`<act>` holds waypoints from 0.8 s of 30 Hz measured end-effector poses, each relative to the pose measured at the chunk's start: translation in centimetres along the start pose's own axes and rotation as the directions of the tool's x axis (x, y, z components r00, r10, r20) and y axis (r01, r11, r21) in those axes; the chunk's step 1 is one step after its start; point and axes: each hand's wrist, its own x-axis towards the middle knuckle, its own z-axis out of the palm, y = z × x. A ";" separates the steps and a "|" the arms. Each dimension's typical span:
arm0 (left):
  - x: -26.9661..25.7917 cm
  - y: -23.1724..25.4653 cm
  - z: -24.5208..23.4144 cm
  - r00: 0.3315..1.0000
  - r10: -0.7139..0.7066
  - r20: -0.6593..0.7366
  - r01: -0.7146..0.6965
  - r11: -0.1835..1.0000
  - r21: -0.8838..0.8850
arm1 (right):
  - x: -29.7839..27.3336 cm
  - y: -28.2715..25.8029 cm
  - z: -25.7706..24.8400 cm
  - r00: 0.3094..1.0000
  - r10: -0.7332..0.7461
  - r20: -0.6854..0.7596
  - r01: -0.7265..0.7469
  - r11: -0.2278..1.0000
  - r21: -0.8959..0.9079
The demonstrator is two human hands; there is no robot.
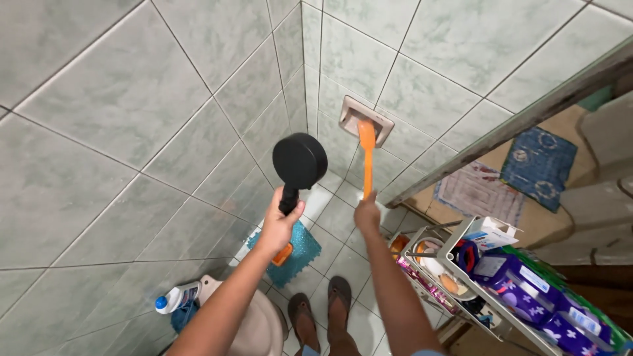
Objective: Cleaning the inside and outside of a toilet bowl using a brush, rag, and cleaning solution.
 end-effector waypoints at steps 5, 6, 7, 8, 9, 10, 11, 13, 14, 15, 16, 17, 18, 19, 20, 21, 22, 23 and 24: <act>0.1 0.8 -0.8 0.999 -0.025 -0.026 0.025 1.000 -0.001 | 0.4 2.5 6.7 0.994 0.060 -0.089 -0.036 0.967 0.254; 0.2 0.5 -1.1 0.999 -0.020 -0.036 0.020 1.000 0.016 | 1.1 2.5 7.5 0.991 0.032 -0.131 0.011 0.949 0.315; 0.1 0.4 -1.4 0.999 -0.016 -0.041 0.017 1.000 0.017 | 0.9 0.4 5.7 0.991 0.026 -0.130 0.016 0.949 0.316; 0.1 0.4 -1.6 1.000 -0.004 -0.027 0.004 1.000 -0.011 | 0.7 -1.7 3.8 0.995 0.068 -0.077 -0.033 0.921 0.388; 0.1 0.3 -1.8 1.000 0.009 -0.010 -0.009 0.999 -0.039 | 0.5 -3.8 1.9 0.994 0.106 -0.021 -0.084 0.886 0.457; 0.0 0.7 -2.1 1.000 0.013 -0.013 -0.014 0.999 -0.038 | 0.1 -4.5 1.5 0.995 0.101 -0.022 -0.080 0.885 0.458; -0.2 1.0 -2.2 1.000 -0.002 -0.025 0.002 1.000 0.001 | -0.4 -4.8 1.0 0.986 0.157 0.051 -0.161 0.847 0.506; -0.5 1.4 -2.4 0.999 -0.013 -0.039 0.015 0.999 0.040 | -0.9 -3.1 2.5 0.971 0.204 0.126 -0.240 0.801 0.549; -0.7 1.5 -2.5 0.997 -0.048 -0.066 0.052 0.997 0.063 | -0.9 -1.1 4.4 0.977 0.194 0.085 -0.209 0.822 0.530; -0.7 1.7 -2.7 0.992 -0.080 -0.096 0.088 0.992 0.086 | -0.8 0.8 6.5 0.983 0.180 0.044 -0.177 0.842 0.509; -0.7 1.5 -3.0 0.992 -0.076 -0.098 0.085 0.993 0.088 | -1.4 1.1 6.4 0.983 0.176 0.043 -0.173 0.842 0.512; -0.8 1.2 -3.3 0.992 -0.073 -0.099 0.083 0.992 0.094 | -2.1 1.5 6.5 0.987 0.161 0.005 -0.144 0.867 0.478; -0.9 0.8 -3.6 0.992 -0.070 -0.101 0.080 0.992 0.101 | -2.9 1.9 6.5 0.989 0.144 -0.032 -0.115 0.890 0.442; -1.0 1.3 -3.8 0.992 -0.069 -0.106 0.079 0.992 0.101 | -2.3 1.8 6.4 0.990 0.139 -0.031 -0.112 0.891 0.440; -1.1 1.8 -3.9 0.993 -0.058 -0.102 0.068 0.993 0.096 | -1.7 1.7 6.3 0.990 0.139 0.005 -0.123 0.865 0.487; -1.2 2.2 -4.1 0.994 -0.049 -0.099 0.058 0.994 0.091 | -1.1 1.6 6.3 0.990 0.136 0.042 -0.137 0.837 0.530; -1.3 2.1 -4.2 0.993 -0.048 -0.105 0.058 0.994 0.091 | 1.0 1.6 6.7 0.990 0.131 0.046 -0.135 0.838 0.529; -1.3 1.9 -4.4 0.995 -0.019 -0.096 0.026 0.997 0.076 | 3.1 1.6 7.1 0.984 0.109 0.142 -0.176 0.743 0.646; -1.4 1.7 -4.5 0.996 0.011 -0.087 -0.006 0.998 0.060 | 5.3 1.6 7.5 0.970 0.072 0.233 -0.225 0.631 0.742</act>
